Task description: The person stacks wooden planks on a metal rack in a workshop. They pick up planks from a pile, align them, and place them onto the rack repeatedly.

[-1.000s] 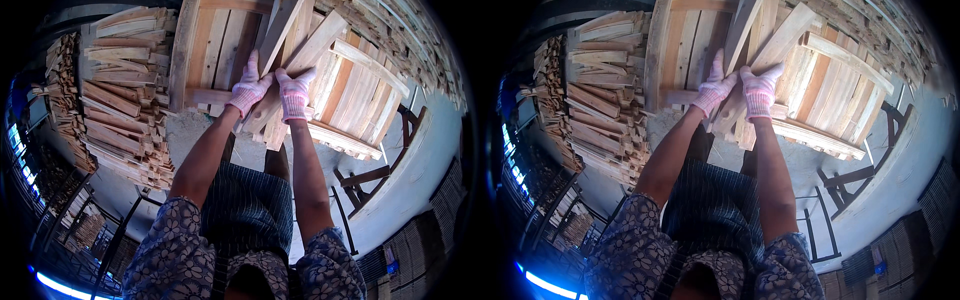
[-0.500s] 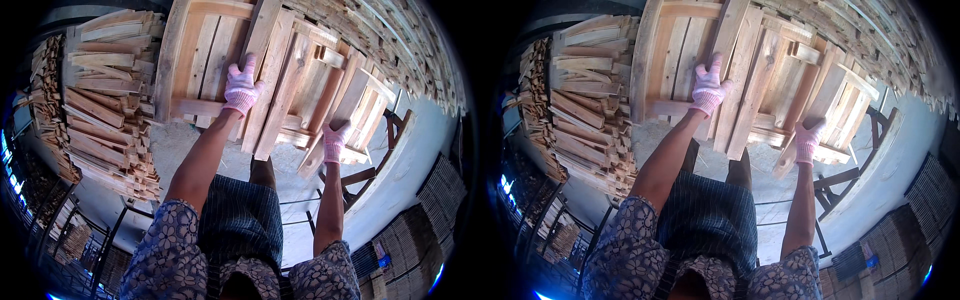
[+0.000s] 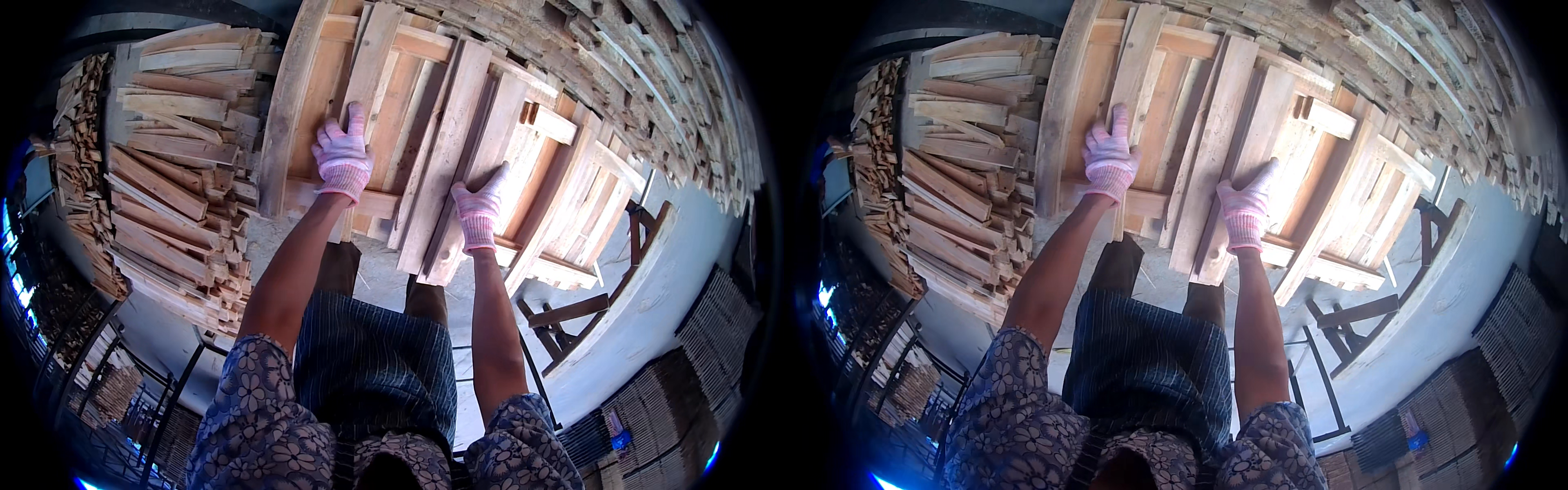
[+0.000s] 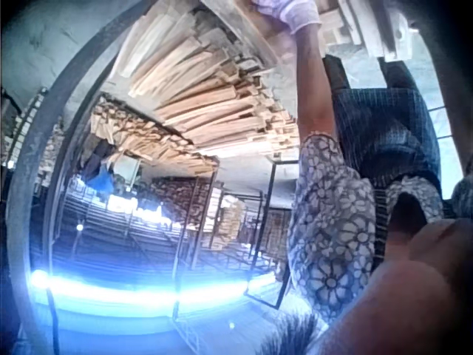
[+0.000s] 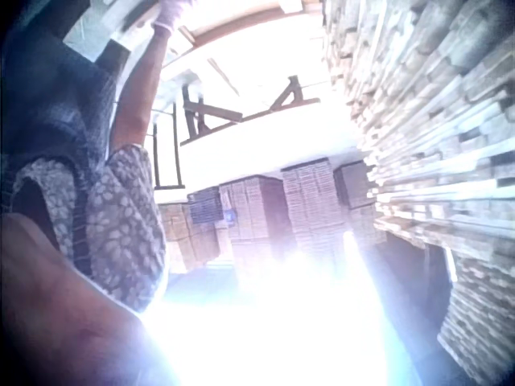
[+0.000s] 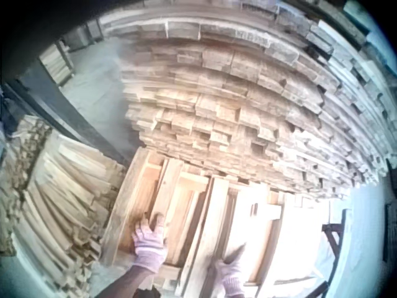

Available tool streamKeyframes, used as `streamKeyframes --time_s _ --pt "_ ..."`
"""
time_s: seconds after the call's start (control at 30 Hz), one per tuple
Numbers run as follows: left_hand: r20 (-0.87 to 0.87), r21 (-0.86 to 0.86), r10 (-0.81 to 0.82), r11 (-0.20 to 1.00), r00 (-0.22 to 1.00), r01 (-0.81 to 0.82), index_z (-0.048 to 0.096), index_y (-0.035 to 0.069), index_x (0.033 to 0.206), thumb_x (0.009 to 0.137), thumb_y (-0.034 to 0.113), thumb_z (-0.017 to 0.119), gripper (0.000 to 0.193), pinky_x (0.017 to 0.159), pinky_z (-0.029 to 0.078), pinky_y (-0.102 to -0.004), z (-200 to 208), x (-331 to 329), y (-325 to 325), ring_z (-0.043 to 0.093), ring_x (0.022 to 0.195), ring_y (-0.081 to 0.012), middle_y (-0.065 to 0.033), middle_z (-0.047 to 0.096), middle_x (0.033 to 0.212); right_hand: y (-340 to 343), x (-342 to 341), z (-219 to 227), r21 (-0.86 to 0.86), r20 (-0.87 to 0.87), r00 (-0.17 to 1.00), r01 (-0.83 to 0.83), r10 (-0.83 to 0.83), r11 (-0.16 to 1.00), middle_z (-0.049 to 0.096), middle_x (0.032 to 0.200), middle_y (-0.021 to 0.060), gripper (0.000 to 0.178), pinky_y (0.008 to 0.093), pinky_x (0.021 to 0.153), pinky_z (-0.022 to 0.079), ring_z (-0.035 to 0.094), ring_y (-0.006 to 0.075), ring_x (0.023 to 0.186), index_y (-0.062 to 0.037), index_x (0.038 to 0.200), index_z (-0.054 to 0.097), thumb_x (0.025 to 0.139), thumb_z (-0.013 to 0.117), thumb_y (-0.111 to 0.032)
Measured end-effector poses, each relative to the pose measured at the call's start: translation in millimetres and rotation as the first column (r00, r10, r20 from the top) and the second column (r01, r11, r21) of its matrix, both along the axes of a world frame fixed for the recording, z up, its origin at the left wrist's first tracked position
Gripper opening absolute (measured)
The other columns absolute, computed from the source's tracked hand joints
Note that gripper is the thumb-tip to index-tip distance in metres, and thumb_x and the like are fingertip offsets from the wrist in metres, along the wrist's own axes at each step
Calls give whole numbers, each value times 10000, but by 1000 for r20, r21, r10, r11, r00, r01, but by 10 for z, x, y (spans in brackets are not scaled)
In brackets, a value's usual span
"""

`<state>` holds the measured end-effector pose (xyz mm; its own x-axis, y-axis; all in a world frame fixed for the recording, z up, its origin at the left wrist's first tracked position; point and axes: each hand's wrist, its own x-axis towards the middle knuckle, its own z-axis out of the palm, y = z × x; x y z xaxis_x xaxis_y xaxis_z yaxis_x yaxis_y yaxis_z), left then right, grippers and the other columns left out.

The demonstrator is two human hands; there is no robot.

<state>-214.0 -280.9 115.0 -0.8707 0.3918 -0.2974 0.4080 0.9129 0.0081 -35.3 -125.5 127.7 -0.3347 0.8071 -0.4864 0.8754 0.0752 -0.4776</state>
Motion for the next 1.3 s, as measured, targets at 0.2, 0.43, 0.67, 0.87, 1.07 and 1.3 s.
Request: streamKeyframes --time_s 0.2,0.43,0.67,0.87,1.07,1.3 --pt "294 463 -77 883 953 -72 336 189 1544 897 422 675 767 1028 453 -511 237 412 442 519 1245 -408 -244 466 1393 614 321 67 -92 64 987 152 -147 984 383 1541 274 1105 380 1137 379 437 370 1401 -73 1608 120 759 804 -255" --pt "701 366 88 808 708 -462 205 89 1571 904 568 633 927 1112 407 -492 -551 780 827 437 1372 -471 -298 382 1519 708 441 -527 -640 -492 723 77 -485 764 544 1405 167 893 332 1097 422 574 200 1219 -110 1626 38 984 657 -160" --pt "671 383 54 829 740 -408 175 94 1574 934 535 595 884 1060 449 -490 -327 600 761 528 1288 -454 -308 397 1498 492 116 -443 -638 -553 668 44 -497 769 592 1329 137 1000 352 976 522 601 201 1153 -141 1626 103 880 766 -71" --pt "653 395 57 825 755 -404 185 113 1576 941 536 568 854 1010 479 -499 -288 205 725 555 1252 -453 -304 432 1457 437 -298 -400 -590 -483 752 99 -449 801 590 1319 151 1012 332 953 509 605 211 1118 -128 1625 116 869 790 -113" --pt "185 555 -41 829 982 -70 332 101 1523 866 323 701 785 1034 447 -524 19 240 551 526 1203 -430 -248 516 1287 394 -315 -439 -263 -351 918 95 -187 960 344 1582 202 1049 358 1192 256 353 270 1435 -105 1632 63 882 789 -207" --pt "227 386 282 853 932 -352 374 80 1510 1026 577 358 694 1111 375 -488 -351 -1511 -1086 475 1332 -453 -276 521 1421 -7 -897 -349 -13 -116 992 -43 41 999 307 1519 301 925 432 1156 330 372 419 1410 -214 1625 185 909 710 -475"
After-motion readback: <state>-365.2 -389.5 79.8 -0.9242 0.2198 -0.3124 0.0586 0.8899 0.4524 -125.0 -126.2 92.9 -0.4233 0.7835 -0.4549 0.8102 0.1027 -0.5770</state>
